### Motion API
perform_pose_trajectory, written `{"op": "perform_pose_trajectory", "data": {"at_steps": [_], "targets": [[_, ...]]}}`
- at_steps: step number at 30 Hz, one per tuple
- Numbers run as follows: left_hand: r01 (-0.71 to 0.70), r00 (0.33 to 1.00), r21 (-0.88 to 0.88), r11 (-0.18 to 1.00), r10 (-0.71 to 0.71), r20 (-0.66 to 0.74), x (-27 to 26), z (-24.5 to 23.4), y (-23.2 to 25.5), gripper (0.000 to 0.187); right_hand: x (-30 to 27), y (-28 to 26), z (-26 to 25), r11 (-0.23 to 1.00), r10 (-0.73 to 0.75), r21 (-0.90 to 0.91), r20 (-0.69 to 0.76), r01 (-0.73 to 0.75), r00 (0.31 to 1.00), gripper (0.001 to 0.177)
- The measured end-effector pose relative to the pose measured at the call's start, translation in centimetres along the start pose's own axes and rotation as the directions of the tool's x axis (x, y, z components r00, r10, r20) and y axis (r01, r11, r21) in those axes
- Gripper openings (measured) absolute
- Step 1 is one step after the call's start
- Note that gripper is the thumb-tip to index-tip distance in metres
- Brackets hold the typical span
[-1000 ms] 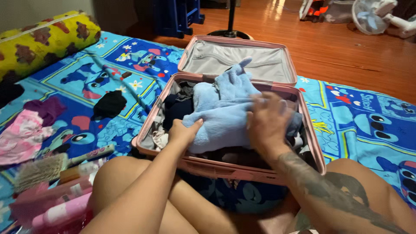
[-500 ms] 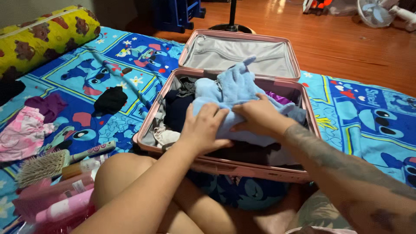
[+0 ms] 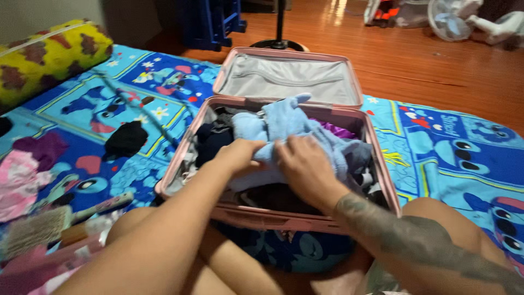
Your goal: The person folds and places various clothing items into a pink suitcase. They handle denim shorts, a dark brown shirt, a dark patterned top, and a light blue towel, arranging them inside the suitcase.
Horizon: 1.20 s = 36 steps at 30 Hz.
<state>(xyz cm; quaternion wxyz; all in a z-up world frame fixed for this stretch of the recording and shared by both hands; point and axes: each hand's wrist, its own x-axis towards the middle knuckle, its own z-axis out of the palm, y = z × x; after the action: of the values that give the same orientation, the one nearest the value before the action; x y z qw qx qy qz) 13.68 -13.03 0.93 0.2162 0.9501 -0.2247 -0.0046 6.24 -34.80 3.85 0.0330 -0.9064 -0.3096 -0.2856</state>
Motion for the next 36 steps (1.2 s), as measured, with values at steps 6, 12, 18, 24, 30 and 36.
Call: {"op": "perform_pose_trajectory", "data": {"at_steps": [6,12,18,24,30,36], "targets": [[-0.050,0.996,-0.181,0.982,0.063,0.068,2.3,2.0,-2.6,0.042,-0.2,0.9,-1.1,0.998,-0.021,-0.052,-0.023,0.020,1.000,0.081],[0.068,0.998,-0.218,0.973,-0.065,0.022,0.9,1.0,-1.6,0.043,3.6,3.5,-0.6,0.993,0.061,0.067,0.388,-0.094,0.919,0.057],[0.170,0.910,0.206,0.964,-0.073,-0.408,-1.9,0.8,3.6,0.047,6.8,6.2,1.7,0.935,0.067,0.255,0.553,-0.245,0.831,0.054],[-0.053,0.754,0.421,0.906,0.313,-0.578,-4.8,1.6,5.8,0.094,7.9,8.8,4.1,0.778,-0.048,0.504,0.643,-0.376,0.764,0.055],[0.096,0.931,0.567,0.818,0.128,-0.341,-3.0,1.6,5.1,0.086,8.4,7.3,3.4,0.801,-0.014,0.445,0.683,-0.401,0.731,0.058],[-0.008,0.996,0.429,0.903,0.047,-0.081,-0.1,0.3,4.2,0.051,4.0,2.3,0.3,0.955,0.289,-0.042,0.359,-0.294,0.887,0.038]]}}
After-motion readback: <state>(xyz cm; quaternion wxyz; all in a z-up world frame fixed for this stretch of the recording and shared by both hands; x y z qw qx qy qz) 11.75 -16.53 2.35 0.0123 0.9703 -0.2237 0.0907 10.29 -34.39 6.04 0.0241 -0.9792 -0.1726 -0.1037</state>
